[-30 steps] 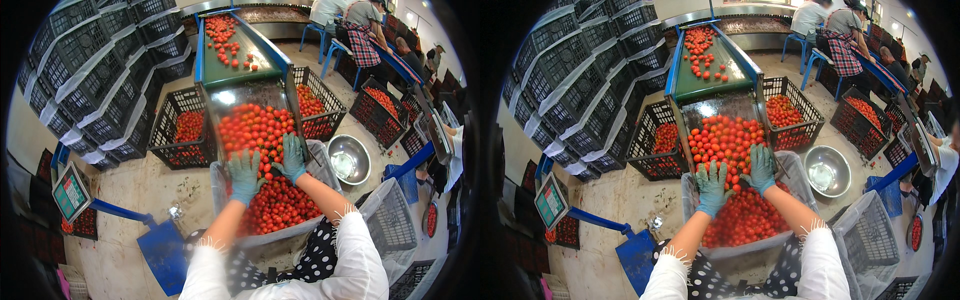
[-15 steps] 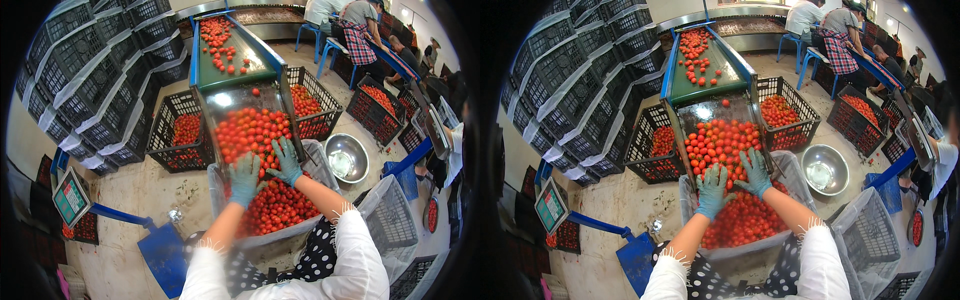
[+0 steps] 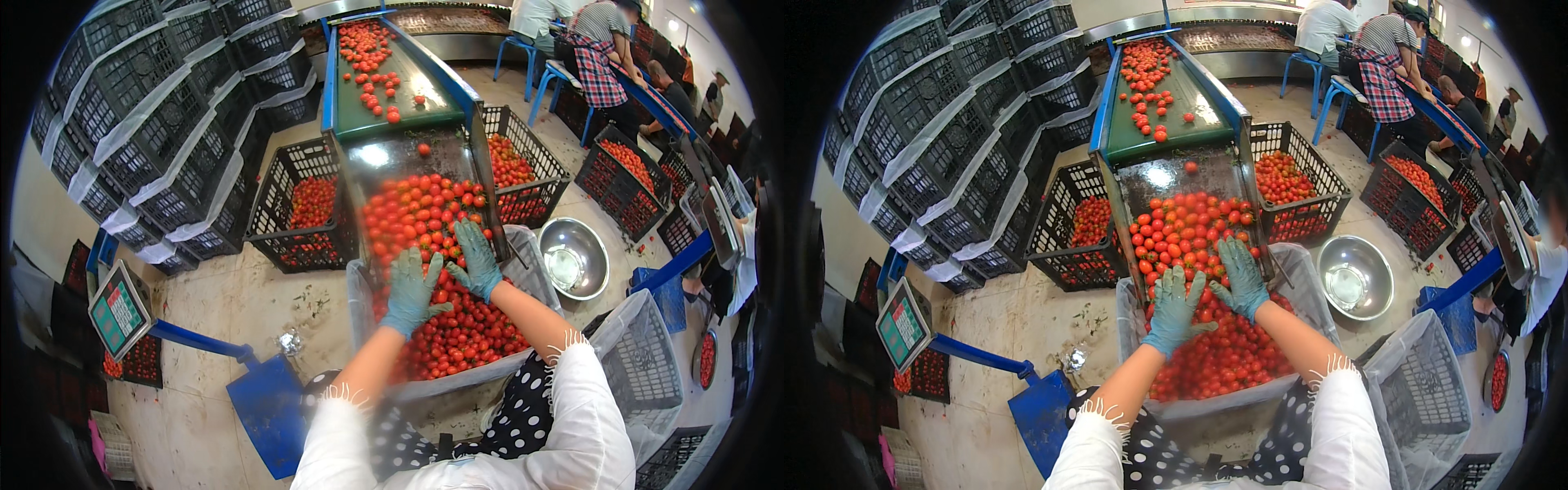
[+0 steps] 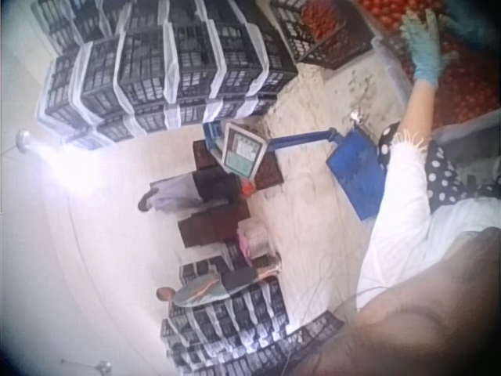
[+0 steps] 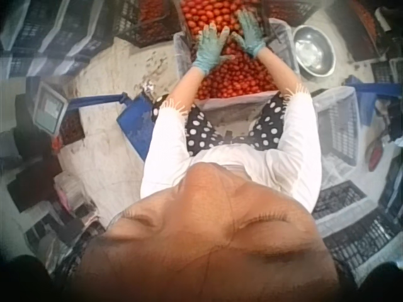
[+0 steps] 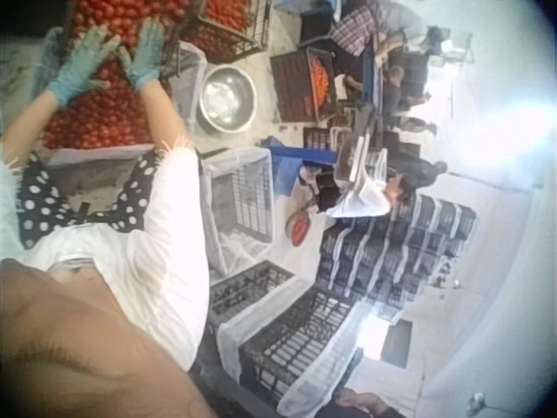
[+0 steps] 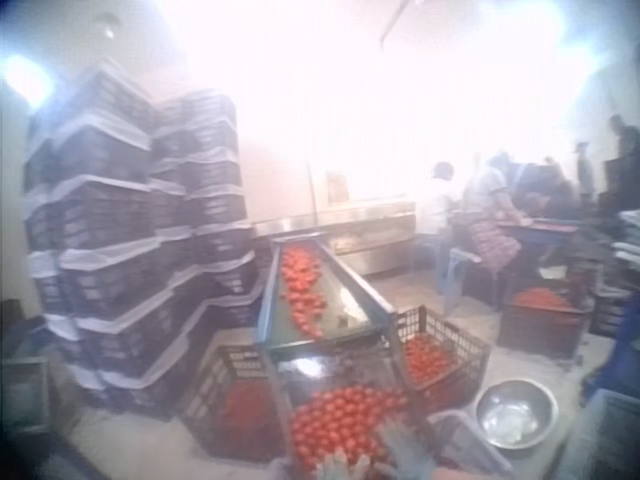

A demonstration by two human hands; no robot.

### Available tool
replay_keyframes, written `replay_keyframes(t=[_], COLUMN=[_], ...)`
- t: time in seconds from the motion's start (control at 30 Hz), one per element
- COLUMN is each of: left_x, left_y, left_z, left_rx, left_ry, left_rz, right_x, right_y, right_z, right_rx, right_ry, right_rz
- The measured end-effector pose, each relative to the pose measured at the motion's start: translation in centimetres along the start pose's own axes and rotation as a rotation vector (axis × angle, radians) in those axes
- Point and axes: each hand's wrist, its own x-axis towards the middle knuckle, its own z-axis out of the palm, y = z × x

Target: The person sorts and moves cherry tomatoes from a conveyor belt into a plastic bin by hand, occasionally interacting with a digital scale and moving crates.

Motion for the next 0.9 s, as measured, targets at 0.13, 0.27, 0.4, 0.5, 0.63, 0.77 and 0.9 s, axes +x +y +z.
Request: replay_keyframes(t=[0.13, 0.27, 0.4, 0.5, 0.63, 0.77, 0.9], left_x=[0.0, -0.2, -0.2, 0.1, 0.0, -0.1, -0.2], left_y=[-0.1, -0.7, -0.5, -0.5, -0.6, -0.1, -0.5], left_z=[0.1, 1.5, 0.8, 1.0, 1.1, 0.8, 0.9], left_rx=[-0.01, -0.083, -0.037, -0.002, 0.028, 0.018, 0.021], left_ry=[-0.001, 0.053, 0.1, 0.042, -0.018, -0.021, -0.06], left_rz=[0.027, 0.09, 0.004, -0.098, -0.016, -0.048, -0.007], right_x=[-0.3, -0.2, -0.2, -0.3, 0.2, 0.0, -0.2], right_y=[0.2, 0.1, -0.9, -0.3, 0.0, 0.3, 0.2], right_z=[-0.5, -0.1, -0.6, -1.3, -1.1, -1.1, -1.2], right_rx=[-0.16, -0.252, -0.236, -0.316, -0.312, -0.365, -0.359], right_ry=[-0.078, -0.033, -0.171, -0.178, -0.128, -0.173, -0.169], right_rz=[0.05, 0.076, -0.093, -0.176, 0.02, -0.035, -0.062])
